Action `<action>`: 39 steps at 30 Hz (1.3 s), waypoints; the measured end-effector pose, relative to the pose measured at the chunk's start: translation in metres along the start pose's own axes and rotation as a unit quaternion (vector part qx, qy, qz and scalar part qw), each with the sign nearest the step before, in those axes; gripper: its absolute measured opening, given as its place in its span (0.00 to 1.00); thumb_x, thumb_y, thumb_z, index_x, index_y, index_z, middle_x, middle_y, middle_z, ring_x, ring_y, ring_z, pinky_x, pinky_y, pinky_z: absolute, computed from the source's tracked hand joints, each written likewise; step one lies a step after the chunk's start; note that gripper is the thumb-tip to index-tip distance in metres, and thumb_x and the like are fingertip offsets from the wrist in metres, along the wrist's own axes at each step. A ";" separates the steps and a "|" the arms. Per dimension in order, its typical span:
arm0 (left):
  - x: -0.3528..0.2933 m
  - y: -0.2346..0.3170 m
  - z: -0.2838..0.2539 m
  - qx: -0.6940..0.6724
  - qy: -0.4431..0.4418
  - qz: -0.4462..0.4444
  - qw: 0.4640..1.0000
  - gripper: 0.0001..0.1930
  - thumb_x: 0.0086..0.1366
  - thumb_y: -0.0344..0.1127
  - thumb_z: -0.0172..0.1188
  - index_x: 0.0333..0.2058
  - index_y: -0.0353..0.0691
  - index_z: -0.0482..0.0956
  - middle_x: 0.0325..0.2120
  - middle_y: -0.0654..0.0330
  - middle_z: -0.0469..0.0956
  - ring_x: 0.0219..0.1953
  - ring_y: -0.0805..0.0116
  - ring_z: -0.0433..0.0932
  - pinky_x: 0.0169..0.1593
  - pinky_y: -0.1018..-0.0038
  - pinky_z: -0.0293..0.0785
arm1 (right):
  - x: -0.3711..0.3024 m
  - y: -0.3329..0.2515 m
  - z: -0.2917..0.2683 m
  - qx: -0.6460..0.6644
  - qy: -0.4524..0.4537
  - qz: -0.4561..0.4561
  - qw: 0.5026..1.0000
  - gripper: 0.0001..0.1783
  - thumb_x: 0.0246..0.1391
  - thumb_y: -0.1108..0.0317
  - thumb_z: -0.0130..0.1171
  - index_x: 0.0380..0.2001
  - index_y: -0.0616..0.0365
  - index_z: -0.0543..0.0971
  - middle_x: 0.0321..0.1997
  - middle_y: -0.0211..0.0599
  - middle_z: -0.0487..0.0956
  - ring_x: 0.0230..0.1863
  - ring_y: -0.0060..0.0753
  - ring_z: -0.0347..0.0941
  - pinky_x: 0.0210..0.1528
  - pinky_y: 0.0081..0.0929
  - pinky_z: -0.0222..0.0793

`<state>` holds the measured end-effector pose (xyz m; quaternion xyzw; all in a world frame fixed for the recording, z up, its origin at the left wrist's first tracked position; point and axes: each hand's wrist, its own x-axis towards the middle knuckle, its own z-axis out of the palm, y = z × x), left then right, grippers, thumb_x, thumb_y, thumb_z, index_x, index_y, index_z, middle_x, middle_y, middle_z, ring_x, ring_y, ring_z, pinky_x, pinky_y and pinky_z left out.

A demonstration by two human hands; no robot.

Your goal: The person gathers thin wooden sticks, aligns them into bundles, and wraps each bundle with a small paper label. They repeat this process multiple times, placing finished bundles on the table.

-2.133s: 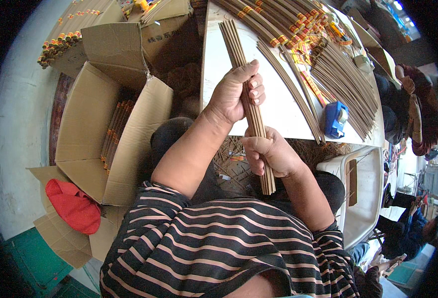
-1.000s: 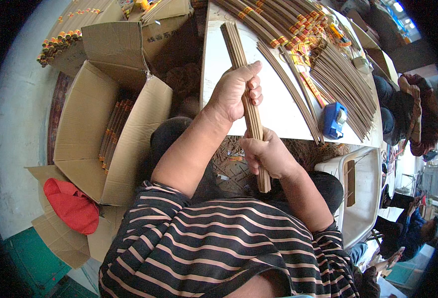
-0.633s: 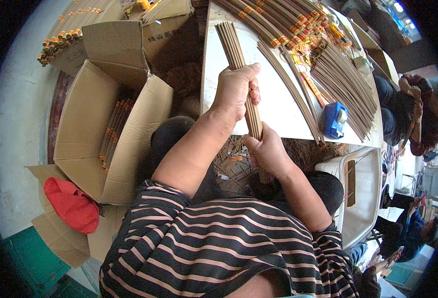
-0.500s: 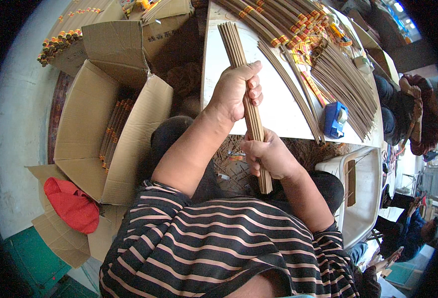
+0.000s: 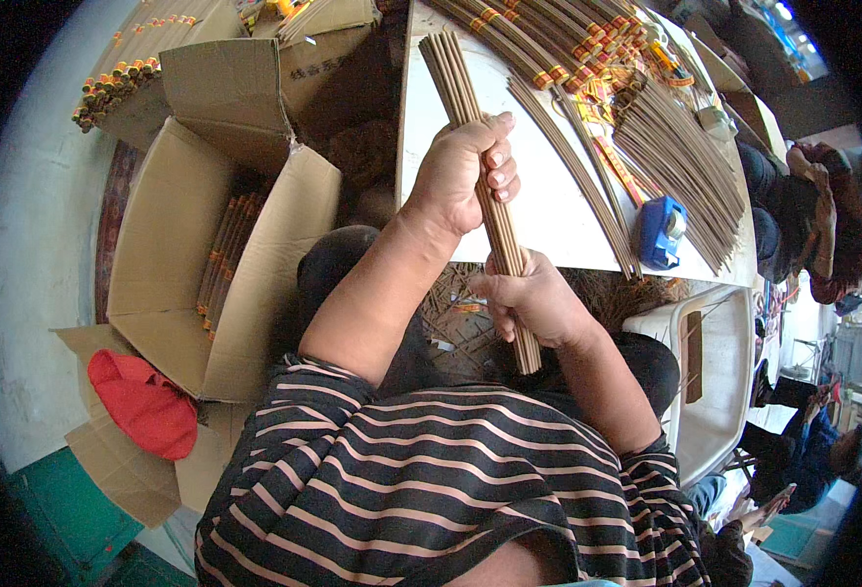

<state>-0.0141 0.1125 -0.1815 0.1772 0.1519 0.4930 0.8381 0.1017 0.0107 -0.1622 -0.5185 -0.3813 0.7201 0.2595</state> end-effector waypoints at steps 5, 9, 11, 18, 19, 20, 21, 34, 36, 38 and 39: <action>-0.002 0.002 0.001 -0.020 -0.065 0.004 0.998 0.12 0.59 0.34 0.55 0.19 0.46 0.64 0.10 0.71 0.61 0.11 0.79 0.62 0.15 0.80 0.60 | 0.002 0.008 -0.004 0.033 -0.019 -0.003 0.999 0.09 0.48 0.72 0.57 0.25 0.60 0.66 0.12 0.28 0.66 0.07 0.21 0.61 0.08 0.19 0.58; -0.002 -0.003 0.012 0.104 0.116 0.047 0.987 0.12 0.58 0.34 0.56 0.18 0.46 0.64 0.10 0.70 0.62 0.11 0.78 0.62 0.16 0.79 0.60 | 0.014 0.018 -0.003 -0.231 0.134 -0.060 0.962 0.12 0.50 0.69 0.56 0.32 0.62 0.65 0.15 0.27 0.66 0.10 0.19 0.62 0.09 0.18 0.59; -0.003 -0.003 0.007 0.066 0.092 0.029 0.993 0.12 0.58 0.34 0.56 0.18 0.45 0.64 0.10 0.69 0.62 0.10 0.77 0.62 0.15 0.78 0.61 | 0.011 0.017 -0.003 -0.213 0.115 -0.053 0.969 0.12 0.50 0.69 0.56 0.32 0.62 0.65 0.15 0.27 0.66 0.11 0.19 0.63 0.10 0.17 0.59; -0.004 0.005 0.003 -0.018 -0.051 0.016 0.998 0.16 0.61 0.36 0.53 0.15 0.47 0.63 0.10 0.71 0.62 0.10 0.79 0.60 0.15 0.81 0.58 | -0.006 -0.004 -0.002 0.015 -0.028 0.005 0.999 0.09 0.49 0.70 0.55 0.27 0.62 0.67 0.12 0.29 0.68 0.07 0.20 0.62 0.08 0.17 0.60; -0.003 0.003 0.003 -0.006 -0.032 0.019 0.999 0.16 0.61 0.36 0.53 0.15 0.47 0.63 0.10 0.71 0.62 0.10 0.79 0.60 0.15 0.81 0.58 | -0.005 -0.005 -0.001 -0.018 -0.007 -0.010 1.000 0.09 0.50 0.70 0.55 0.26 0.62 0.67 0.12 0.29 0.68 0.07 0.20 0.63 0.09 0.17 0.60; -0.001 0.001 0.004 0.028 0.016 0.022 0.999 0.15 0.60 0.37 0.55 0.16 0.47 0.63 0.10 0.70 0.62 0.11 0.79 0.61 0.16 0.80 0.59 | -0.004 -0.008 0.002 -0.066 0.035 -0.009 0.997 0.09 0.49 0.71 0.56 0.28 0.62 0.67 0.13 0.30 0.68 0.08 0.21 0.63 0.10 0.18 0.60; -0.001 -0.001 0.005 0.060 0.052 0.035 0.996 0.14 0.59 0.36 0.56 0.16 0.47 0.63 0.10 0.70 0.62 0.11 0.78 0.62 0.16 0.79 0.60 | 0.000 -0.002 0.001 -0.149 0.082 -0.034 0.985 0.09 0.49 0.71 0.56 0.28 0.62 0.67 0.13 0.30 0.68 0.09 0.21 0.63 0.10 0.18 0.60; -0.006 0.010 0.005 0.005 -0.049 0.034 0.998 0.14 0.60 0.35 0.54 0.17 0.46 0.64 0.10 0.70 0.62 0.11 0.78 0.61 0.16 0.79 0.58 | -0.004 -0.004 -0.005 -0.065 -0.005 -0.016 0.998 0.10 0.50 0.69 0.57 0.27 0.62 0.67 0.17 0.30 0.70 0.11 0.19 0.63 0.10 0.17 0.58; -0.005 0.004 0.009 0.061 0.031 0.048 0.997 0.14 0.60 0.36 0.55 0.17 0.46 0.64 0.11 0.70 0.62 0.12 0.78 0.62 0.16 0.80 0.58 | 0.004 0.008 0.000 -0.202 0.120 -0.077 0.969 0.10 0.50 0.68 0.57 0.26 0.62 0.67 0.16 0.31 0.71 0.11 0.19 0.63 0.10 0.18 0.58; -0.004 0.000 0.010 0.087 0.090 0.055 0.991 0.14 0.60 0.37 0.55 0.17 0.46 0.64 0.11 0.69 0.63 0.12 0.78 0.62 0.16 0.80 0.58 | 0.012 0.021 -0.005 -0.343 0.179 -0.127 0.913 0.10 0.50 0.68 0.57 0.26 0.62 0.68 0.17 0.31 0.70 0.11 0.19 0.63 0.10 0.17 0.58; -0.004 -0.001 0.011 0.100 0.120 0.059 0.986 0.15 0.59 0.37 0.55 0.17 0.46 0.64 0.11 0.69 0.63 0.12 0.78 0.62 0.17 0.80 0.58 | 0.014 0.024 -0.007 -0.410 0.206 -0.150 0.876 0.10 0.50 0.68 0.57 0.26 0.62 0.68 0.17 0.30 0.70 0.11 0.19 0.63 0.10 0.17 0.58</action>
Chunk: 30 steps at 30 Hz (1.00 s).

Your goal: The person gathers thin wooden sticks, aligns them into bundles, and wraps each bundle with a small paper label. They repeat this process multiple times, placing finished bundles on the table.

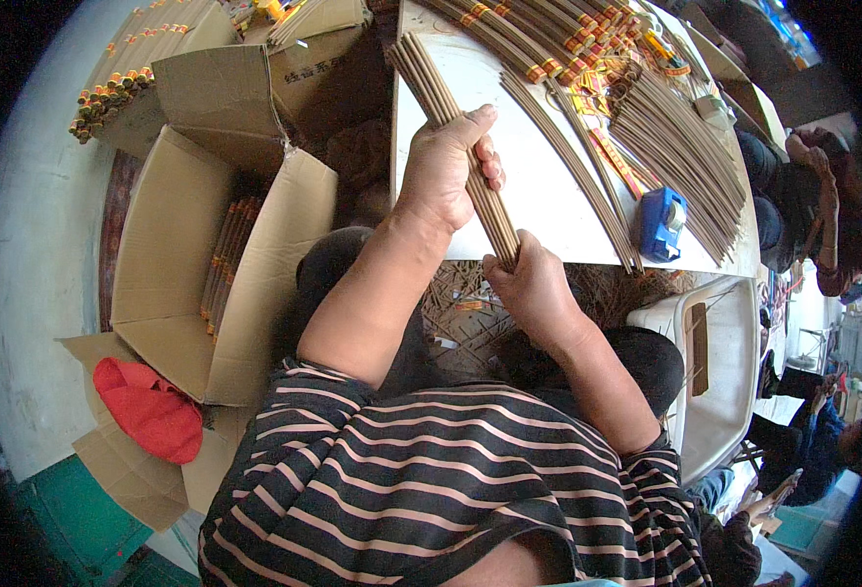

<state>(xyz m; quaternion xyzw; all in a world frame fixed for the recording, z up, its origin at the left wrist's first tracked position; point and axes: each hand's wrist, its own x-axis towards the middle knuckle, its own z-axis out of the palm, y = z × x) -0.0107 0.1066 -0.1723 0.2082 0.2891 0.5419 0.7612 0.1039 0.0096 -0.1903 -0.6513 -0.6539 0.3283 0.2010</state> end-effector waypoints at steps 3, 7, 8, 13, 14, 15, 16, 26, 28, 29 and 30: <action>0.001 0.003 -0.004 -0.024 -0.043 -0.021 0.999 0.15 0.60 0.36 0.54 0.16 0.46 0.63 0.10 0.70 0.62 0.12 0.79 0.61 0.16 0.80 0.58 | -0.003 -0.005 0.001 0.153 -0.033 0.025 0.987 0.10 0.49 0.68 0.57 0.26 0.61 0.68 0.15 0.30 0.70 0.10 0.19 0.63 0.10 0.17 0.57; -0.002 0.009 -0.004 -0.086 -0.132 -0.016 0.987 0.14 0.61 0.34 0.53 0.17 0.46 0.63 0.10 0.71 0.60 0.10 0.80 0.59 0.14 0.80 0.56 | -0.002 -0.017 -0.025 0.378 -0.247 0.143 0.881 0.10 0.48 0.70 0.58 0.25 0.61 0.67 0.12 0.28 0.68 0.08 0.19 0.62 0.09 0.17 0.57; -0.003 0.011 -0.004 -0.105 -0.153 -0.018 0.982 0.14 0.61 0.34 0.53 0.17 0.46 0.63 0.10 0.71 0.60 0.10 0.80 0.59 0.14 0.80 0.56 | -0.003 -0.019 -0.026 0.371 -0.232 0.136 0.889 0.10 0.49 0.70 0.58 0.25 0.61 0.68 0.12 0.29 0.68 0.08 0.19 0.62 0.09 0.17 0.57; 0.002 0.004 -0.004 -0.043 -0.092 0.008 0.995 0.12 0.57 0.33 0.55 0.18 0.46 0.64 0.10 0.70 0.63 0.11 0.78 0.63 0.16 0.79 0.60 | -0.003 -0.019 -0.012 0.146 -0.089 0.100 0.980 0.10 0.50 0.68 0.57 0.28 0.62 0.69 0.15 0.30 0.70 0.14 0.17 0.64 0.14 0.17 0.58; 0.000 0.004 0.000 -0.026 -0.058 0.012 0.998 0.13 0.58 0.32 0.55 0.17 0.46 0.63 0.10 0.70 0.63 0.11 0.78 0.62 0.15 0.80 0.60 | -0.002 -0.016 -0.009 0.077 -0.051 0.077 0.993 0.10 0.50 0.67 0.57 0.29 0.62 0.69 0.15 0.30 0.70 0.15 0.16 0.64 0.15 0.17 0.58; -0.001 0.004 0.002 -0.008 -0.024 0.016 1.000 0.13 0.58 0.32 0.54 0.16 0.47 0.62 0.10 0.70 0.62 0.11 0.78 0.62 0.15 0.80 0.59 | -0.001 -0.016 -0.010 0.047 -0.052 0.088 0.994 0.11 0.51 0.66 0.57 0.29 0.63 0.69 0.16 0.29 0.70 0.19 0.15 0.63 0.17 0.17 0.59; 0.000 0.004 0.000 -0.018 -0.050 0.011 0.999 0.13 0.58 0.32 0.54 0.16 0.47 0.62 0.10 0.70 0.62 0.11 0.78 0.62 0.15 0.80 0.60 | -0.001 -0.014 -0.009 0.090 -0.062 0.078 0.991 0.11 0.51 0.67 0.57 0.29 0.63 0.69 0.16 0.29 0.70 0.18 0.15 0.63 0.17 0.17 0.59; 0.001 0.006 -0.003 -0.039 -0.079 0.003 0.996 0.15 0.58 0.36 0.56 0.15 0.48 0.63 0.10 0.69 0.62 0.11 0.78 0.62 0.16 0.79 0.60 | -0.004 -0.027 -0.017 0.254 -0.141 0.125 0.949 0.10 0.52 0.69 0.55 0.28 0.62 0.67 0.16 0.30 0.69 0.11 0.18 0.62 0.10 0.16 0.56; -0.002 0.003 0.001 -0.010 -0.038 0.007 0.999 0.16 0.58 0.37 0.56 0.15 0.48 0.63 0.10 0.70 0.62 0.11 0.77 0.63 0.16 0.78 0.60 | -0.003 -0.018 -0.009 0.162 -0.084 0.101 0.978 0.10 0.52 0.69 0.55 0.28 0.62 0.67 0.16 0.30 0.69 0.11 0.18 0.63 0.10 0.16 0.56; -0.003 0.001 0.002 0.001 -0.020 0.011 1.000 0.16 0.58 0.37 0.56 0.15 0.48 0.63 0.10 0.70 0.62 0.11 0.77 0.63 0.17 0.78 0.60 | 0.000 -0.012 -0.005 0.104 -0.058 0.073 0.990 0.10 0.52 0.69 0.55 0.28 0.62 0.67 0.17 0.30 0.69 0.12 0.18 0.63 0.10 0.16 0.56; -0.004 0.000 0.002 0.013 -0.001 0.016 1.000 0.16 0.58 0.38 0.56 0.15 0.48 0.63 0.10 0.70 0.62 0.12 0.77 0.63 0.17 0.78 0.60 | 0.001 -0.008 -0.003 0.046 -0.032 0.045 0.997 0.10 0.52 0.69 0.55 0.27 0.62 0.66 0.17 0.30 0.69 0.12 0.18 0.63 0.10 0.17 0.56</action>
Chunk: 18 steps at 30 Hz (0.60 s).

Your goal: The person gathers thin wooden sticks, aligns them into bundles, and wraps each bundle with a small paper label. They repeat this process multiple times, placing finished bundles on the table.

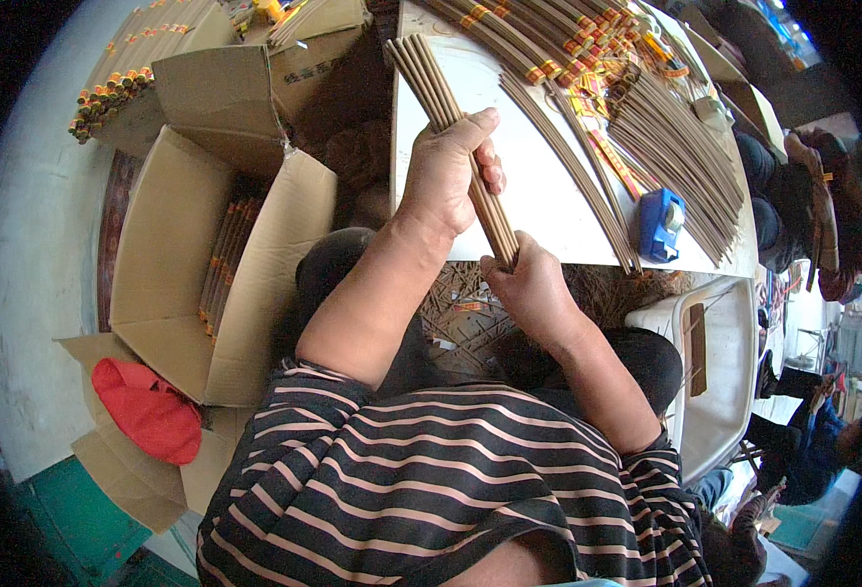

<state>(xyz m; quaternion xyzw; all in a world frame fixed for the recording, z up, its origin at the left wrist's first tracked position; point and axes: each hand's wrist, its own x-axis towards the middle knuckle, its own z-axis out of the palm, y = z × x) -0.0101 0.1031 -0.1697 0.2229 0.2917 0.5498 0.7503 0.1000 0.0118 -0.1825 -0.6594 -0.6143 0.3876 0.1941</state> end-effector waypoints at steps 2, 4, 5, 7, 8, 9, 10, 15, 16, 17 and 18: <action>0.003 -0.001 -0.007 -0.031 -0.037 -0.017 0.999 0.15 0.57 0.39 0.59 0.16 0.47 0.65 0.10 0.69 0.63 0.12 0.76 0.63 0.18 0.78 0.62 | -0.002 -0.002 -0.003 0.103 -0.059 0.035 0.992 0.10 0.52 0.68 0.55 0.27 0.62 0.67 0.16 0.30 0.69 0.11 0.18 0.63 0.10 0.18 0.56; 0.006 0.001 -0.011 -0.083 -0.088 -0.045 0.992 0.14 0.55 0.38 0.62 0.19 0.46 0.66 0.10 0.69 0.63 0.11 0.76 0.64 0.20 0.77 0.64 | -0.004 -0.008 -0.008 0.183 -0.107 0.062 0.975 0.09 0.51 0.69 0.55 0.26 0.61 0.67 0.15 0.29 0.69 0.10 0.19 0.62 0.10 0.18 0.56; 0.007 -0.001 -0.012 -0.084 -0.089 -0.040 0.992 0.14 0.55 0.39 0.63 0.19 0.46 0.66 0.10 0.69 0.63 0.11 0.76 0.63 0.20 0.78 0.64 | -0.005 -0.013 -0.014 0.212 -0.124 0.071 0.967 0.09 0.51 0.69 0.55 0.26 0.61 0.67 0.14 0.29 0.68 0.09 0.19 0.62 0.09 0.18 0.56; 0.008 -0.005 -0.011 -0.085 -0.091 -0.029 0.992 0.15 0.54 0.41 0.63 0.19 0.46 0.65 0.10 0.69 0.63 0.11 0.76 0.63 0.20 0.78 0.64 | -0.005 -0.017 -0.019 0.240 -0.143 0.086 0.956 0.09 0.50 0.69 0.56 0.26 0.61 0.67 0.13 0.29 0.68 0.09 0.20 0.62 0.09 0.19 0.57; 0.002 -0.009 -0.006 -0.085 -0.074 -0.047 0.992 0.16 0.54 0.42 0.64 0.19 0.46 0.66 0.10 0.68 0.64 0.12 0.75 0.64 0.19 0.78 0.64 | -0.003 -0.019 -0.021 0.240 -0.144 0.092 0.956 0.10 0.49 0.68 0.56 0.27 0.61 0.67 0.13 0.28 0.67 0.09 0.21 0.63 0.10 0.19 0.58; -0.003 -0.013 -0.003 -0.083 -0.079 -0.062 0.991 0.15 0.54 0.42 0.64 0.19 0.46 0.66 0.10 0.68 0.64 0.12 0.75 0.65 0.19 0.77 0.64 | -0.001 -0.019 -0.022 0.241 -0.145 0.097 0.955 0.11 0.49 0.68 0.56 0.28 0.61 0.66 0.14 0.28 0.67 0.09 0.21 0.63 0.10 0.19 0.59; -0.006 -0.015 -0.002 -0.081 -0.084 -0.076 0.990 0.15 0.54 0.43 0.64 0.20 0.46 0.66 0.10 0.68 0.64 0.12 0.74 0.65 0.18 0.77 0.64 | 0.001 -0.020 -0.022 0.244 -0.150 0.090 0.954 0.11 0.49 0.67 0.57 0.28 0.61 0.66 0.14 0.28 0.67 0.09 0.21 0.63 0.10 0.19 0.58; -0.006 -0.014 0.000 -0.063 -0.026 -0.038 0.997 0.16 0.54 0.44 0.64 0.20 0.45 0.66 0.10 0.68 0.64 0.10 0.76 0.64 0.14 0.78 0.61 | 0.008 -0.002 -0.015 0.243 -0.107 0.024 0.964 0.20 0.47 0.61 0.62 0.32 0.65 0.68 0.20 0.33 0.71 0.20 0.25 0.68 0.21 0.21 0.66; -0.005 -0.012 0.001 -0.047 -0.017 -0.022 0.999 0.16 0.54 0.44 0.64 0.21 0.45 0.66 0.10 0.68 0.64 0.10 0.76 0.64 0.14 0.78 0.61 | 0.010 0.004 -0.010 0.236 -0.068 -0.002 0.969 0.22 0.46 0.59 0.63 0.33 0.66 0.68 0.22 0.35 0.72 0.23 0.25 0.69 0.25 0.22 0.67; -0.005 -0.011 0.000 -0.033 -0.005 -0.004 0.999 0.16 0.54 0.44 0.64 0.21 0.45 0.66 0.10 0.68 0.64 0.10 0.76 0.64 0.14 0.78 0.61 | 0.008 0.002 -0.013 0.215 -0.021 -0.038 0.976 0.24 0.44 0.57 0.65 0.34 0.67 0.69 0.25 0.37 0.72 0.26 0.26 0.69 0.29 0.24 0.67; -0.004 -0.009 -0.001 -0.018 0.006 0.014 1.000 0.16 0.54 0.44 0.64 0.21 0.45 0.66 0.10 0.68 0.64 0.10 0.76 0.64 0.14 0.78 0.61 | 0.006 0.001 -0.015 0.193 0.028 -0.074 0.978 0.27 0.43 0.56 0.66 0.35 0.68 0.69 0.27 0.39 0.73 0.30 0.27 0.69 0.33 0.25 0.68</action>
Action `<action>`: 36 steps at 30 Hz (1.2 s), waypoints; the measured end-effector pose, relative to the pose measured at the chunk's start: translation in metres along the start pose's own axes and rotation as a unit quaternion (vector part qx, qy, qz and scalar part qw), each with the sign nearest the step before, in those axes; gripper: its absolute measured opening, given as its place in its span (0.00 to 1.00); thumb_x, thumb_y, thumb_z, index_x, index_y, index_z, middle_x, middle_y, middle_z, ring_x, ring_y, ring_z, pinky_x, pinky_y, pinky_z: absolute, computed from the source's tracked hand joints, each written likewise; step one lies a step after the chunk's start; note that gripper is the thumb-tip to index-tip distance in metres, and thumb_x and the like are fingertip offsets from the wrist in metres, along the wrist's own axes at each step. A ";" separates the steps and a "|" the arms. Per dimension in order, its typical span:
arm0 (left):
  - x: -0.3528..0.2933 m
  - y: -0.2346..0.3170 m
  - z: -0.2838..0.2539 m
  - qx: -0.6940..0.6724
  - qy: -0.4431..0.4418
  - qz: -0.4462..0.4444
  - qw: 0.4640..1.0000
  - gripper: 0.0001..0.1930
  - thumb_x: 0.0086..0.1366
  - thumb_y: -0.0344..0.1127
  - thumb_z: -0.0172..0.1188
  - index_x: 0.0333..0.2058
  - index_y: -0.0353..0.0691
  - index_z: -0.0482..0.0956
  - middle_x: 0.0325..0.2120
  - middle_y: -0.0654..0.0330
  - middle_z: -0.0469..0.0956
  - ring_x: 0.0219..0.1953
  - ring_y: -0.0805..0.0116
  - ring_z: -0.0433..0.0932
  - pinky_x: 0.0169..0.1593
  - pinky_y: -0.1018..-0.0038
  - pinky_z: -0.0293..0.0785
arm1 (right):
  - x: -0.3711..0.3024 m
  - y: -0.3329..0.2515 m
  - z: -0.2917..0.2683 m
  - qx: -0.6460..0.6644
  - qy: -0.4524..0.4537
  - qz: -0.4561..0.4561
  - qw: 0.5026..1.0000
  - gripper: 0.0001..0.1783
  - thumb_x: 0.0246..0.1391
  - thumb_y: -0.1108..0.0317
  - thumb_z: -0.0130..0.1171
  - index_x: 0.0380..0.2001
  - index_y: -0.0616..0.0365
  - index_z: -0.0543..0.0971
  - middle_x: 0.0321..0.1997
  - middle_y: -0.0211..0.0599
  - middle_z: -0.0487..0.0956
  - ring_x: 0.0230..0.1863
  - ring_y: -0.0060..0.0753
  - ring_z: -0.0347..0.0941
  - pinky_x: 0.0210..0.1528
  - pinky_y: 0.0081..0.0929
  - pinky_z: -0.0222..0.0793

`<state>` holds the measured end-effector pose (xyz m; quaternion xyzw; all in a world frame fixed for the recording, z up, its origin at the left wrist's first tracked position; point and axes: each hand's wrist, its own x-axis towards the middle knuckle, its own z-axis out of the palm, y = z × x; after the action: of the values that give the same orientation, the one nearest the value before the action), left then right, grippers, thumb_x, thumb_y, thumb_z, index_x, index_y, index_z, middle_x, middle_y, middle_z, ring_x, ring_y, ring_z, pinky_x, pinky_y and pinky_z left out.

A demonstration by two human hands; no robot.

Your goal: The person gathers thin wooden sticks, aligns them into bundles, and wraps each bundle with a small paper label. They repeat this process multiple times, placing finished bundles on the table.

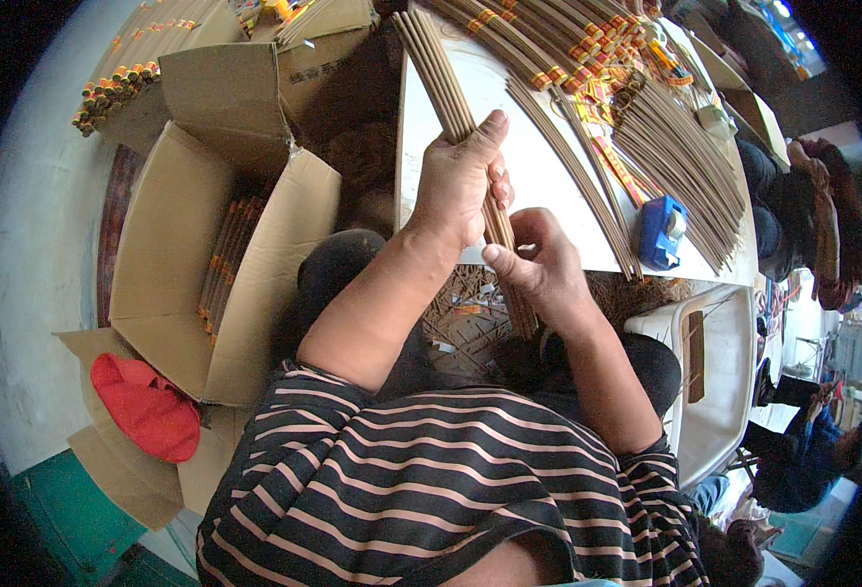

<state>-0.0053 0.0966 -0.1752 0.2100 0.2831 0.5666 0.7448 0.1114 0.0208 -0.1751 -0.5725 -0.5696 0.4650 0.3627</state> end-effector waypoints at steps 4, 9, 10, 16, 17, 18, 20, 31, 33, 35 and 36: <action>0.001 0.005 -0.003 0.023 0.003 0.007 1.000 0.17 0.55 0.46 0.63 0.18 0.46 0.65 0.10 0.68 0.63 0.10 0.75 0.64 0.15 0.77 0.61 | -0.003 -0.010 -0.005 -0.168 0.069 -0.026 0.983 0.18 0.42 0.60 0.66 0.28 0.64 0.74 0.27 0.42 0.74 0.29 0.34 0.72 0.33 0.27 0.68; 0.002 0.003 -0.003 0.031 0.006 0.013 0.999 0.17 0.53 0.46 0.64 0.21 0.45 0.65 0.10 0.68 0.64 0.10 0.75 0.65 0.14 0.78 0.63 | -0.005 -0.016 -0.002 -0.246 0.076 -0.120 0.959 0.11 0.44 0.65 0.61 0.25 0.62 0.76 0.23 0.43 0.75 0.27 0.42 0.73 0.32 0.32 0.69; 0.002 0.003 -0.003 0.028 0.006 0.016 0.999 0.17 0.53 0.46 0.64 0.23 0.44 0.65 0.10 0.68 0.64 0.10 0.76 0.65 0.14 0.78 0.63 | -0.005 -0.018 -0.001 -0.280 0.081 -0.145 0.946 0.10 0.44 0.66 0.61 0.24 0.62 0.75 0.22 0.43 0.75 0.26 0.43 0.73 0.31 0.33 0.70; 0.002 0.001 -0.001 0.027 0.018 0.008 0.999 0.18 0.53 0.47 0.64 0.26 0.43 0.66 0.10 0.68 0.64 0.09 0.76 0.65 0.13 0.79 0.63 | -0.002 -0.017 0.003 -0.376 0.118 -0.217 0.893 0.06 0.42 0.71 0.57 0.19 0.58 0.71 0.18 0.42 0.73 0.21 0.45 0.72 0.27 0.37 0.70; 0.003 0.002 -0.002 0.019 0.019 0.006 1.000 0.18 0.52 0.47 0.65 0.26 0.43 0.66 0.10 0.68 0.64 0.09 0.76 0.64 0.13 0.79 0.63 | -0.002 -0.019 0.004 -0.385 0.113 -0.206 0.893 0.05 0.41 0.71 0.58 0.20 0.59 0.72 0.19 0.41 0.74 0.22 0.43 0.72 0.27 0.35 0.70; 0.004 0.002 -0.002 0.020 0.025 0.003 0.999 0.18 0.53 0.47 0.64 0.25 0.44 0.66 0.10 0.68 0.64 0.10 0.75 0.64 0.14 0.78 0.63 | -0.003 -0.023 0.004 -0.394 0.109 -0.195 0.892 0.06 0.41 0.71 0.59 0.20 0.59 0.72 0.19 0.41 0.74 0.23 0.42 0.73 0.27 0.33 0.70; 0.007 0.005 -0.005 0.020 0.036 -0.002 0.999 0.17 0.53 0.47 0.64 0.23 0.46 0.65 0.11 0.68 0.64 0.11 0.75 0.64 0.15 0.77 0.63 | -0.007 -0.029 0.003 -0.409 0.093 -0.173 0.891 0.06 0.40 0.71 0.60 0.21 0.60 0.73 0.20 0.40 0.75 0.23 0.40 0.73 0.27 0.31 0.70; 0.025 0.060 -0.036 -0.076 0.118 0.086 0.986 0.16 0.56 0.47 0.60 0.22 0.48 0.63 0.12 0.69 0.60 0.13 0.75 0.61 0.18 0.78 0.60 | -0.070 -0.001 -0.061 -0.422 0.006 -0.198 0.885 0.08 0.36 0.76 0.61 0.22 0.58 0.72 0.22 0.38 0.74 0.26 0.40 0.73 0.28 0.32 0.70; 0.025 0.063 -0.041 -0.075 0.102 0.099 0.987 0.15 0.57 0.44 0.60 0.22 0.48 0.62 0.12 0.69 0.61 0.13 0.76 0.60 0.18 0.78 0.60 | -0.070 0.016 -0.077 -0.453 0.022 -0.158 0.877 0.06 0.38 0.75 0.60 0.22 0.58 0.72 0.23 0.39 0.74 0.27 0.42 0.73 0.30 0.34 0.70; 0.023 0.061 -0.039 -0.078 0.077 0.087 0.990 0.14 0.59 0.40 0.58 0.21 0.48 0.62 0.13 0.69 0.60 0.14 0.76 0.59 0.18 0.78 0.60 | -0.058 0.023 -0.085 -0.463 0.032 -0.097 0.881 0.04 0.42 0.72 0.57 0.22 0.58 0.72 0.23 0.41 0.74 0.27 0.44 0.72 0.30 0.36 0.69; 0.020 0.058 -0.032 -0.072 0.059 0.082 0.992 0.14 0.59 0.40 0.57 0.20 0.48 0.61 0.12 0.69 0.60 0.13 0.77 0.59 0.17 0.78 0.59 | -0.048 0.024 -0.085 -0.497 0.054 -0.093 0.861 0.05 0.43 0.72 0.56 0.22 0.59 0.71 0.23 0.43 0.73 0.28 0.46 0.72 0.29 0.37 0.68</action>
<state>-0.0649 0.1312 -0.1659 0.1446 0.2667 0.6557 0.6914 0.2034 -0.0189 -0.1662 -0.6453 -0.7553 0.0520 0.1019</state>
